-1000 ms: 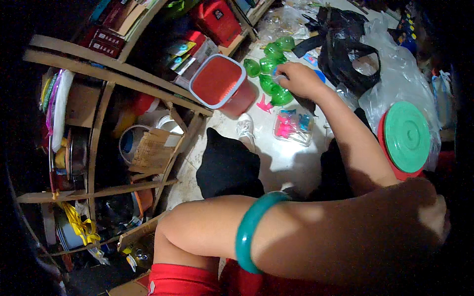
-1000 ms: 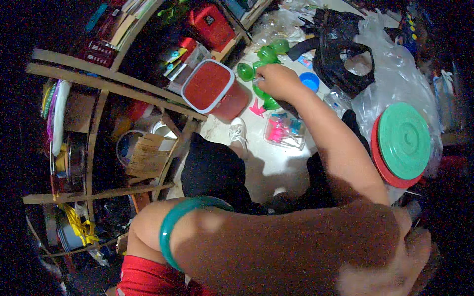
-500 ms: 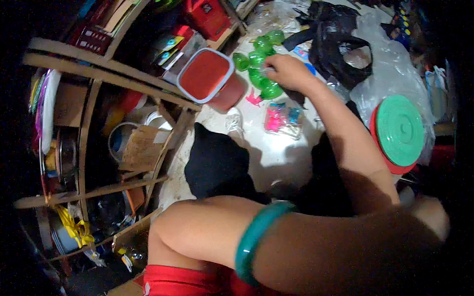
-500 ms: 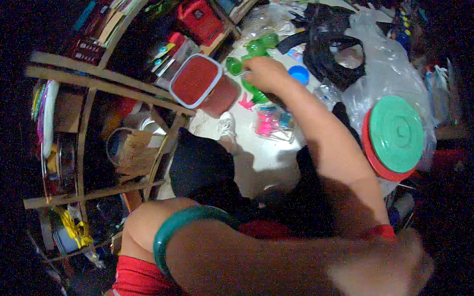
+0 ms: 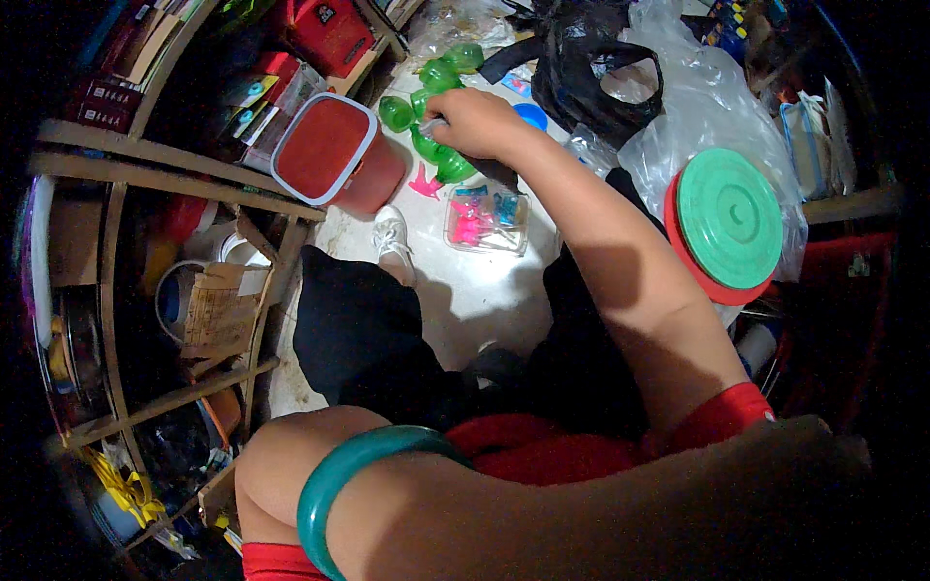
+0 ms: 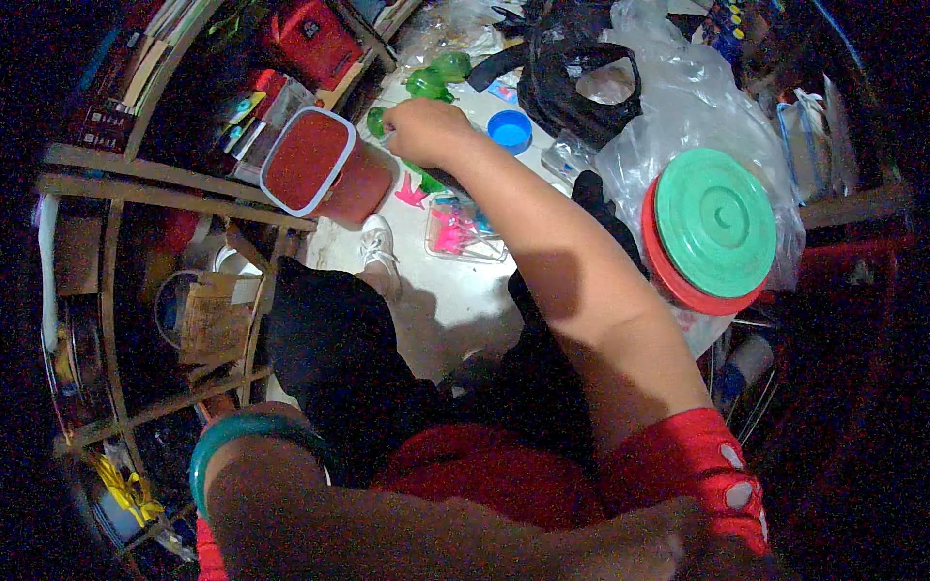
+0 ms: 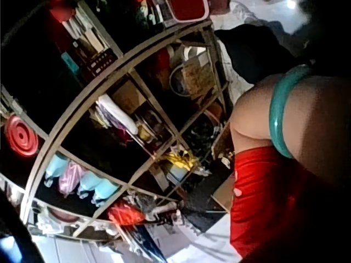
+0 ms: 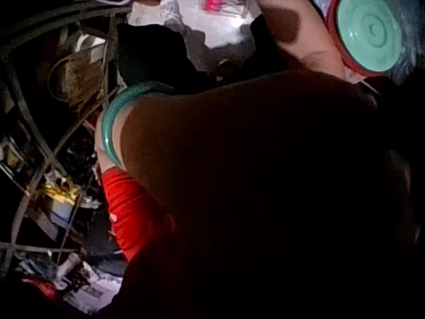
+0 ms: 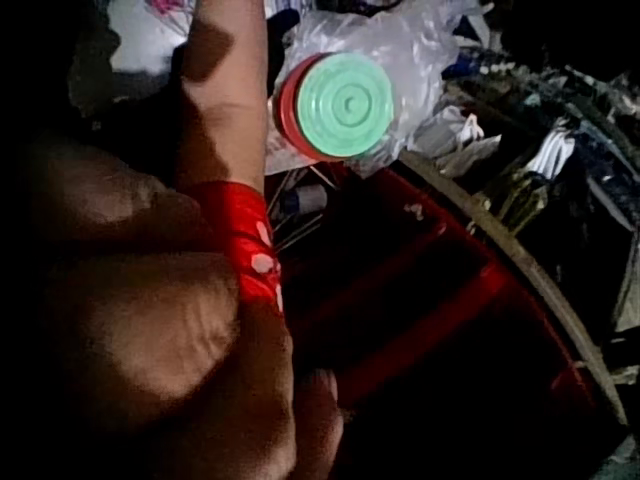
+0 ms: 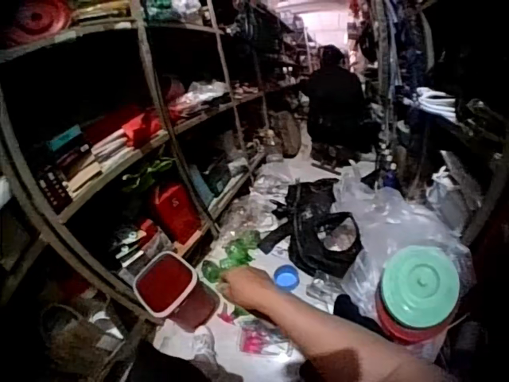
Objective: The person assembles spray bottles by attaching pink spray nozzles to green plastic bottles. They repeatedly pick up bottles and nozzles, screw the nozzles onto the bottles, and place the assembled units into a red container.
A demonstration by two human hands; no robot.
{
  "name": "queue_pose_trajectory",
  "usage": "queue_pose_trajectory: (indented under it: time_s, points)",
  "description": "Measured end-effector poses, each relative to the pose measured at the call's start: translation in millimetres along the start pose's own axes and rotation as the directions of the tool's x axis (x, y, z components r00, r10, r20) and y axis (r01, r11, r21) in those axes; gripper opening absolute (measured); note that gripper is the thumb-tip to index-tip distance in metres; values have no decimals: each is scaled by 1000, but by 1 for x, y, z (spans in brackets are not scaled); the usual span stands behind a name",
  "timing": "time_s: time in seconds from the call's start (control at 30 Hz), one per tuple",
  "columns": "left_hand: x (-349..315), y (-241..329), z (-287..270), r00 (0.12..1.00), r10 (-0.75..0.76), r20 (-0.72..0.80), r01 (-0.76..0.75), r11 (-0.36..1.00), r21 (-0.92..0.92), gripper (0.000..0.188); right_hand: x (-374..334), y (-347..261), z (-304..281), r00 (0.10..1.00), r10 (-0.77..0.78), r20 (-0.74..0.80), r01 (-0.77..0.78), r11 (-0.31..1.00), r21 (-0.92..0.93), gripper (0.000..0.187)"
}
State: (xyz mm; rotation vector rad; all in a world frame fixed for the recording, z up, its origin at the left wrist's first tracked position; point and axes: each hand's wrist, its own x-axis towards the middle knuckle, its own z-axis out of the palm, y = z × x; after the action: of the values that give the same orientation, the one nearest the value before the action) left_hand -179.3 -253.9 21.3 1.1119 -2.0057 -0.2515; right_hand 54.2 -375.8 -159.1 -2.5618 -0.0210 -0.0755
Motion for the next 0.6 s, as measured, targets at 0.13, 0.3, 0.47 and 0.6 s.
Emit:
queue_pose_trajectory:
  time_s: [0.13,0.3,0.47,0.6]
  points:
    - [1,1,2,1000,-1,-1,1,1000,11,23,3,-4,-1,1000,-14,22,13,1000,18,29]
    - [5,-2,3,1000,-3,-15,3,1000,12,23,6,3,3,999,-48,3,48,999,21,30]
    - [12,-6,7,1000,3,-26,-2,1000,23,23,6,5,4,996,-81,-34,83,996,41,27]
    - [16,-10,10,999,-11,-36,12,1000,21,22,5,3,4,990,-137,-27,139,987,81,26]
